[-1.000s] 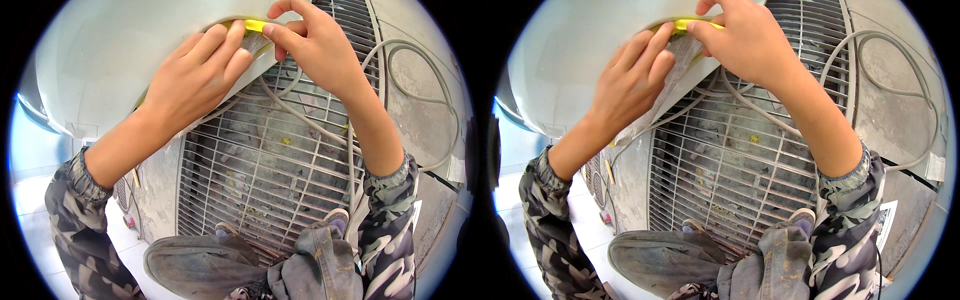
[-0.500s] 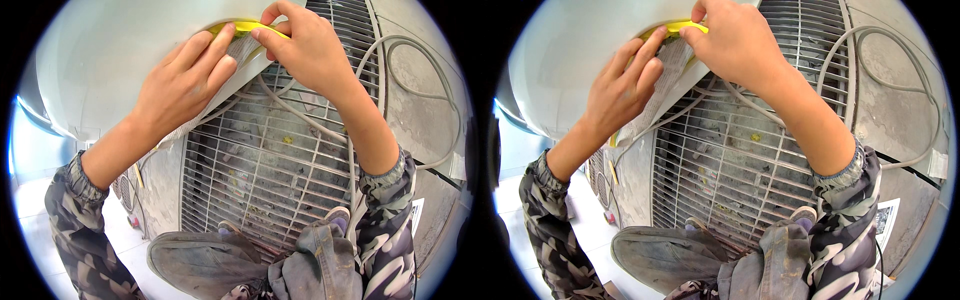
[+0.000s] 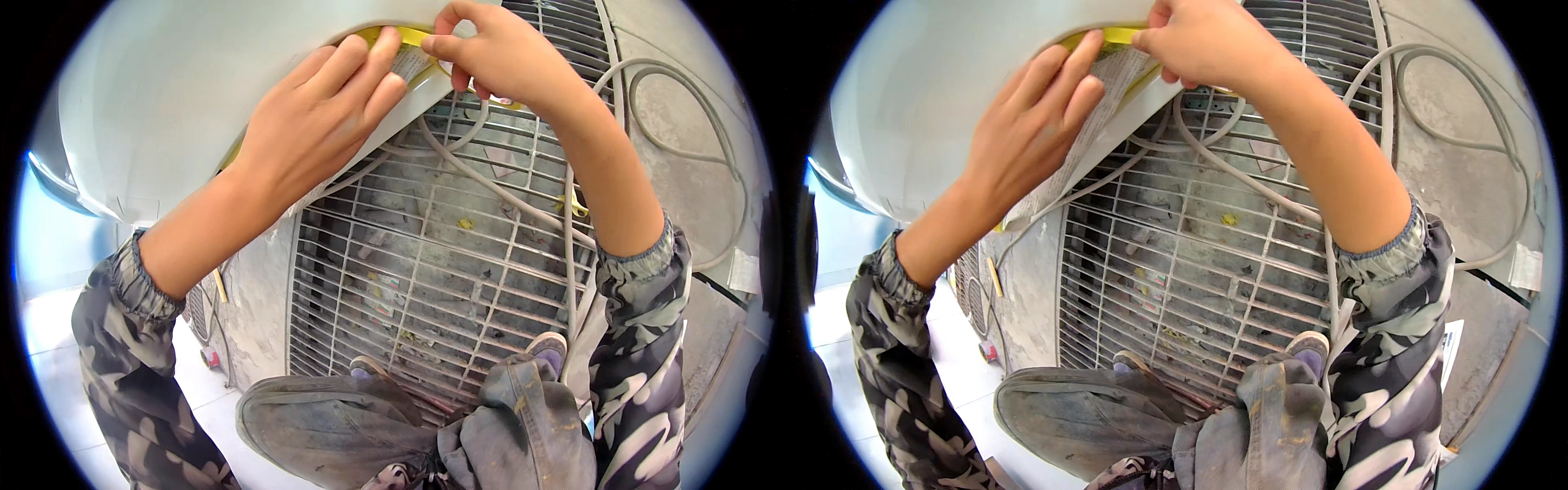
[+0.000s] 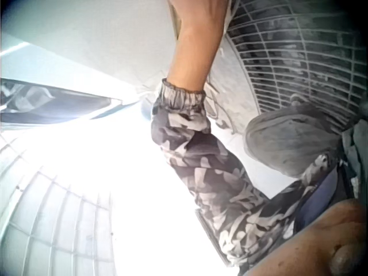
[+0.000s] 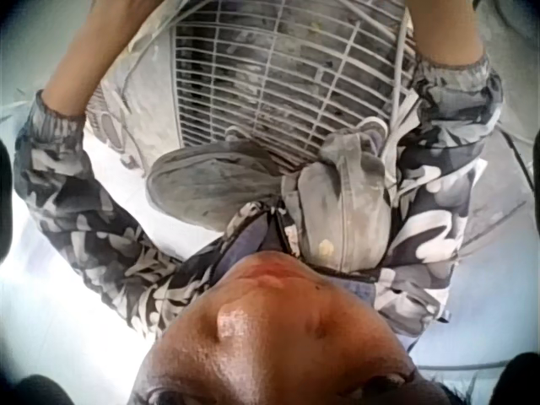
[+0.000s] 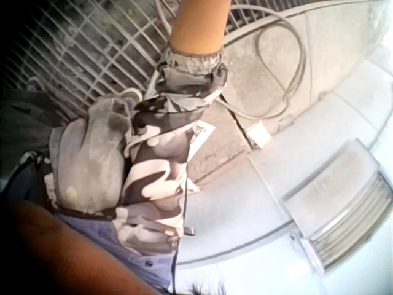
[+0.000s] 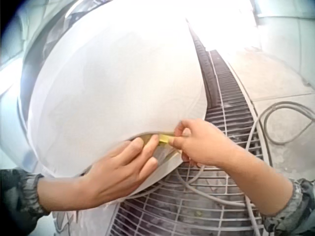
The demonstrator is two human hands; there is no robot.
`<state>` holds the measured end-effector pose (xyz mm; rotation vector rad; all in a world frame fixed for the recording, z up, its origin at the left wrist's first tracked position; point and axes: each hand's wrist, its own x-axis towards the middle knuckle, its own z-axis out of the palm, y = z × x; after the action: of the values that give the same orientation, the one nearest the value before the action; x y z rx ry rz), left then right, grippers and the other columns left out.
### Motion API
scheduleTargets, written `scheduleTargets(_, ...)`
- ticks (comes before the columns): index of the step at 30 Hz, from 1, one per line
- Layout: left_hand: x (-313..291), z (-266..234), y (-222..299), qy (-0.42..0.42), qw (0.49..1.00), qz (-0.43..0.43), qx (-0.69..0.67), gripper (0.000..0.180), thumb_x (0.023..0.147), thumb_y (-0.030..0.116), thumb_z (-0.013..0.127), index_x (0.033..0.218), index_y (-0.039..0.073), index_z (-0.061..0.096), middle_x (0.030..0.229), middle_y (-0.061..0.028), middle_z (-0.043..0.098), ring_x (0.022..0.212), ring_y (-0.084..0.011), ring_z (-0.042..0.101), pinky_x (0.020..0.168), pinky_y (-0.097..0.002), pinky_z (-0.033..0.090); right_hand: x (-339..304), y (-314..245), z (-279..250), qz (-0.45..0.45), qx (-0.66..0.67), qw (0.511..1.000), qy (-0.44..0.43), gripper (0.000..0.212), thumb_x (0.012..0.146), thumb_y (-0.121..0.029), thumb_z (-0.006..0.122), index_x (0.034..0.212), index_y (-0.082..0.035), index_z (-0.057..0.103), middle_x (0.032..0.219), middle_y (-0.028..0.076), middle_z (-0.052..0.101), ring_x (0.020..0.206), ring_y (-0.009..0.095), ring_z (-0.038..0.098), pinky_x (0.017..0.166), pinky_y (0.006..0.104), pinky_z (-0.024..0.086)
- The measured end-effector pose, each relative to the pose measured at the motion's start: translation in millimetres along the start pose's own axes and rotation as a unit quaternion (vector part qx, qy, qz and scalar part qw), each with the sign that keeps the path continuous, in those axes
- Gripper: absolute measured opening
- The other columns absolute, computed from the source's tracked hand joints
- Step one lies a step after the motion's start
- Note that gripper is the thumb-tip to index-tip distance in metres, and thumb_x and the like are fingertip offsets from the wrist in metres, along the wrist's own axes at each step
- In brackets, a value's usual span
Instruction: The person applies yellow masking tape around the edges of newspaper placed on a white car bumper. They smooth the tape along the contours and tear off pieces as needed to cover the perimeter of the paper.
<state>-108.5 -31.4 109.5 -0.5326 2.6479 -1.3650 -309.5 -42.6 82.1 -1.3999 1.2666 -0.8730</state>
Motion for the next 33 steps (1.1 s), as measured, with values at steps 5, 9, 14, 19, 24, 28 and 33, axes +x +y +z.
scheduleTargets(5, 2, 8, 0, 0.026, 1.0, 0.006, 0.009, 0.012, 0.083, 0.013, 0.058, 0.093, 0.01, 0.052, 0.136, -0.0024, 0.053, 0.111, -0.0185, 0.051, 0.095, -0.0294, 0.046, 11, 33, -2, -0.055, 0.045, 0.997, 0.04, 0.025, 0.095, -0.024, 0.059, 0.109, -0.006, 0.07, 0.067, -0.002, 0.057, 0.055, 0.004, 0.047, 0.048, 0.0199, 0.038)
scheduleTargets(9, -3, 10, -1, 0.026, 1.0, 0.005, 0.014, 0.013, 0.083, 0.013, 0.058, 0.094, 0.011, 0.052, 0.136, -0.0016, 0.054, 0.11, -0.0178, 0.051, 0.094, -0.0289, 0.046, 15, 33, 16, 0.008, 0.163, 0.986, 0.029, 0.021, 0.093, -0.021, 0.061, 0.101, -0.003, 0.069, 0.068, -0.002, 0.056, 0.058, 0.005, 0.045, 0.049, 0.0201, 0.034)
scheduleTargets(14, 0, 20, 1, 0.052, 0.998, 0.01, 0.028, 0.014, 0.083, 0.014, 0.057, 0.096, 0.013, 0.052, 0.136, 0.0, 0.054, 0.11, -0.0172, 0.051, 0.095, -0.0278, 0.046, 39, 55, 14, 0.106, 0.325, 0.938, 0.059, 0.016, 0.089, -0.017, 0.063, 0.098, -0.004, 0.065, 0.064, 0.001, 0.058, 0.051, 0.009, 0.047, 0.046, 0.0224, 0.036)
scheduleTargets(19, -13, 18, -4, 0.02, 0.996, 0.024, 0.088, 0.018, 0.084, 0.016, 0.057, 0.101, 0.015, 0.054, 0.138, 0.0019, 0.052, 0.11, -0.0159, 0.05, 0.091, -0.0271, 0.044, 16, 144, 2, 0.161, 0.432, 0.886, 0.055, 0.014, 0.091, -0.016, 0.061, 0.1, -0.006, 0.062, 0.066, 0.002, 0.058, 0.049, 0.006, 0.05, 0.042, 0.0184, 0.038)
scheduleTargets(24, -2, 17, 11, 0.007, 0.994, -0.009, 0.111, 0.022, 0.084, 0.017, 0.057, 0.105, 0.016, 0.054, 0.143, 0.0022, 0.047, 0.113, -0.0171, 0.048, 0.093, -0.0276, 0.042, -63, 165, 27, 0.182, 0.429, 0.885, -0.018, 0.015, 0.094, -0.021, 0.059, 0.1, -0.007, 0.062, 0.066, 0.0, 0.055, 0.053, 0.006, 0.048, 0.046, 0.0174, 0.037)
scheduleTargets(28, -4, 21, 18, -0.018, 0.99, -0.029, 0.138, 0.025, 0.085, 0.02, 0.056, 0.109, 0.016, 0.054, 0.148, 0.0018, 0.043, 0.116, -0.0189, 0.046, 0.093, -0.0291, 0.04, -82, 157, 64, 0.21, 0.391, 0.895, -0.048, 0.012, 0.096, -0.017, 0.058, 0.098, -0.006, 0.063, 0.069, 0.001, 0.057, 0.055, 0.008, 0.049, 0.048, 0.0198, 0.039)
scheduleTargets(33, -2, 18, 30, -0.071, 0.978, -0.045, 0.192, 0.036, 0.089, 0.028, 0.052, 0.121, 0.013, 0.06, 0.151, 0.0014, 0.04, 0.122, -0.0204, 0.041, 0.098, -0.0336, 0.034, -67, 118, 68, 0.146, 0.326, 0.934, -0.025, 0.013, 0.095, -0.018, 0.059, 0.096, -0.005, 0.064, 0.068, 0.0, 0.057, 0.056, 0.007, 0.049, 0.05, 0.0201, 0.038)
